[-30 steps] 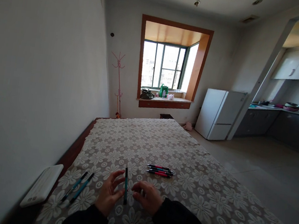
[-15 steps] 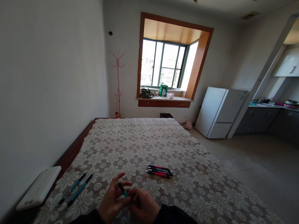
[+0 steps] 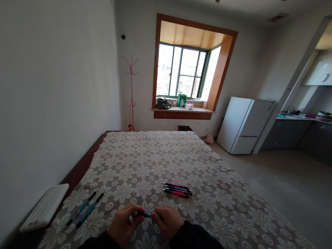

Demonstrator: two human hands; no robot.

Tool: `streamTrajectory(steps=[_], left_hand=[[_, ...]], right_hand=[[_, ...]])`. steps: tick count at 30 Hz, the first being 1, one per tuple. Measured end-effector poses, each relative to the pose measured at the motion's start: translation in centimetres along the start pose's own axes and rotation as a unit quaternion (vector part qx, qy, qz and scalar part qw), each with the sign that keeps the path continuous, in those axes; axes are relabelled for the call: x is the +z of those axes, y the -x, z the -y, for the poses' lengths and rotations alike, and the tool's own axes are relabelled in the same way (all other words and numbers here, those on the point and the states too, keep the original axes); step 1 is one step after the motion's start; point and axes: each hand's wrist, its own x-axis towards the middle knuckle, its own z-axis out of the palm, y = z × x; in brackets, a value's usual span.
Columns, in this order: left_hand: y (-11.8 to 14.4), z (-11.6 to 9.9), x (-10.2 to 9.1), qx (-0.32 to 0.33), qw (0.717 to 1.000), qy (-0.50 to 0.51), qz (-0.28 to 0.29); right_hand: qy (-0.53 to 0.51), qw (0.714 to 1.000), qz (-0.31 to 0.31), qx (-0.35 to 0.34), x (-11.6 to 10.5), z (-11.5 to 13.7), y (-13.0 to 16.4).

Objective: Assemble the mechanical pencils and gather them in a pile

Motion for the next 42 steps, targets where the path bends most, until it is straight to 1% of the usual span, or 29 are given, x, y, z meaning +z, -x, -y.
streamTrajectory(steps=[3, 7, 11, 14, 17, 21, 24, 26, 28, 30, 32, 34, 39, 40, 42], left_hand=[[0.0, 0.2, -0.3, 0.037, 0.997, -0.074, 0.01], [0.2, 0.3, -0.4, 0.05, 0.984, -0.165, 0.038], [0.2, 0.1, -0.4, 0.059, 0.969, -0.226, 0.074], [0.3, -0.1, -0.3, 0.051, 0.954, -0.277, 0.099], [0.4, -0.1, -0.1, 0.028, 0.941, -0.315, 0.115], [0.4, -0.1, 0.1, -0.006, 0.94, -0.311, 0.143], [0.3, -0.1, 0.1, -0.04, 0.948, -0.273, 0.157], [0.2, -0.1, 0.1, -0.052, 0.959, -0.229, 0.159], [0.1, -0.1, 0.0, -0.049, 0.969, -0.19, 0.148], [0.0, -0.1, -0.1, -0.03, 0.978, -0.163, 0.124], [-0.1, 0.0, -0.3, -0.01, 0.986, -0.141, 0.091], [-0.2, 0.1, -0.4, -0.005, 0.992, -0.116, 0.058], [-0.4, 0.6, -0.4, -0.074, 0.994, -0.062, -0.05], [-0.4, 0.7, -0.3, -0.081, 0.993, -0.057, -0.065], [-0.4, 0.7, -0.2, -0.073, 0.993, -0.05, -0.08]], right_hand=[[0.018, 1.0, 0.018, -0.006, 0.4, -0.2, 0.0], [0.075, 0.997, 0.035, -0.006, 1.3, -0.4, 0.0], [0.138, 0.989, 0.046, -0.008, 1.8, -0.4, -0.1], [0.165, 0.984, 0.058, -0.011, 1.6, -0.1, -0.1], [0.185, 0.98, 0.071, -0.016, 1.3, 0.3, -0.1], [0.204, 0.977, 0.055, -0.024, 1.3, 0.7, 0.1], [0.224, 0.974, 0.034, -0.007, 1.6, 0.7, 0.3], [0.229, 0.973, 0.023, 0.003, 1.9, 0.6, 0.3], [0.214, 0.977, 0.018, 0.005, 2.0, 0.4, 0.2], [0.179, 0.984, 0.014, 0.012, 1.9, 0.0, 0.1], [0.128, 0.992, 0.001, 0.021, 1.6, -0.3, 0.0], [0.07, 0.997, -0.021, 0.026, 1.2, -0.6, -0.1], [-0.039, 0.996, -0.078, 0.031, 0.8, -1.0, -0.2], [-0.053, 0.994, -0.091, 0.028, 0.8, -1.1, -0.2], [-0.074, 0.99, -0.121, 0.011, 0.7, -1.1, -0.2]])
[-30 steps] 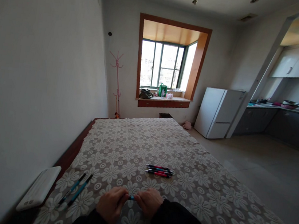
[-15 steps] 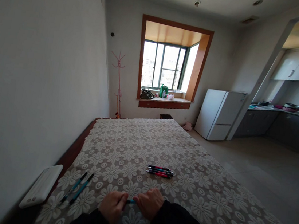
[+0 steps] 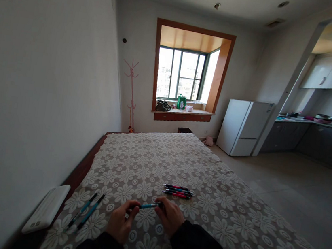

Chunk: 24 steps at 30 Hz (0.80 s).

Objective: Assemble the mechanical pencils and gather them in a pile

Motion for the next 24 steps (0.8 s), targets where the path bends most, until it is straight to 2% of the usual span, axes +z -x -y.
streamTrajectory(steps=[3, 5, 11, 24], left_hand=[[0.1, -0.1, 0.2, 0.031, 0.999, 0.018, -0.007], [0.2, -0.2, 0.2, 0.045, 0.998, 0.032, -0.01], [0.2, -0.2, 0.2, 0.062, 0.997, 0.034, -0.007], [0.2, -0.1, -0.7, 0.134, 0.98, -0.13, 0.068]], right_hand=[[-0.012, 0.999, -0.024, -0.031, -0.1, 0.1, 0.1], [-0.006, 0.999, -0.017, -0.04, -0.1, 0.2, 0.2], [0.028, 0.996, 0.08, -0.018, 0.6, 0.1, 0.3], [0.161, 0.975, 0.15, -0.024, 1.6, -0.6, 0.3]])
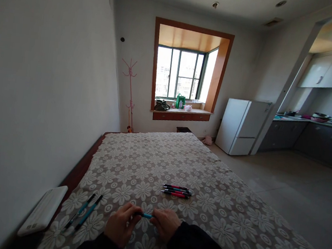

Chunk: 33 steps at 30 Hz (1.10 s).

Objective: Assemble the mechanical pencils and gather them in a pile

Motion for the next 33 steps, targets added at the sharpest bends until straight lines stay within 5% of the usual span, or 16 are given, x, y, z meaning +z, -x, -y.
streamTrajectory(steps=[13, 18, 27, 33], left_hand=[[0.4, -0.5, 0.7, -0.032, 0.989, -0.134, 0.058], [0.2, -0.5, 0.5, -0.081, 0.988, -0.103, 0.087], [0.0, -0.8, 0.2, -0.03, 0.999, 0.013, 0.011], [0.0, -0.9, 0.1, -0.025, 0.998, -0.013, 0.048]], right_hand=[[0.03, 0.998, -0.018, -0.048, -0.4, 0.7, 0.1], [0.02, 0.996, -0.052, -0.07, -0.5, 0.5, -0.3], [-0.046, 0.995, -0.082, -0.014, -0.7, 0.1, 0.2], [-0.05, 0.995, -0.078, -0.043, -1.0, 0.2, 0.0]])
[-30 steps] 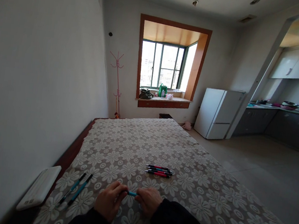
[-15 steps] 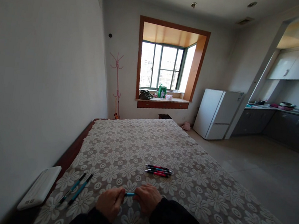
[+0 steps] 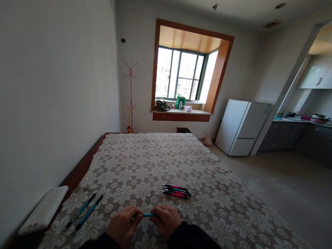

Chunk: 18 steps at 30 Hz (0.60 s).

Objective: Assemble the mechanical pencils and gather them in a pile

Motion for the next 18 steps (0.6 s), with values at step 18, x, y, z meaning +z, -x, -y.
streamTrajectory(steps=[18], left_hand=[[0.0, 0.2, 0.2, 0.033, 0.999, -0.004, -0.023]], right_hand=[[0.002, 0.998, -0.039, -0.038, 1.0, -0.9, 0.1]])
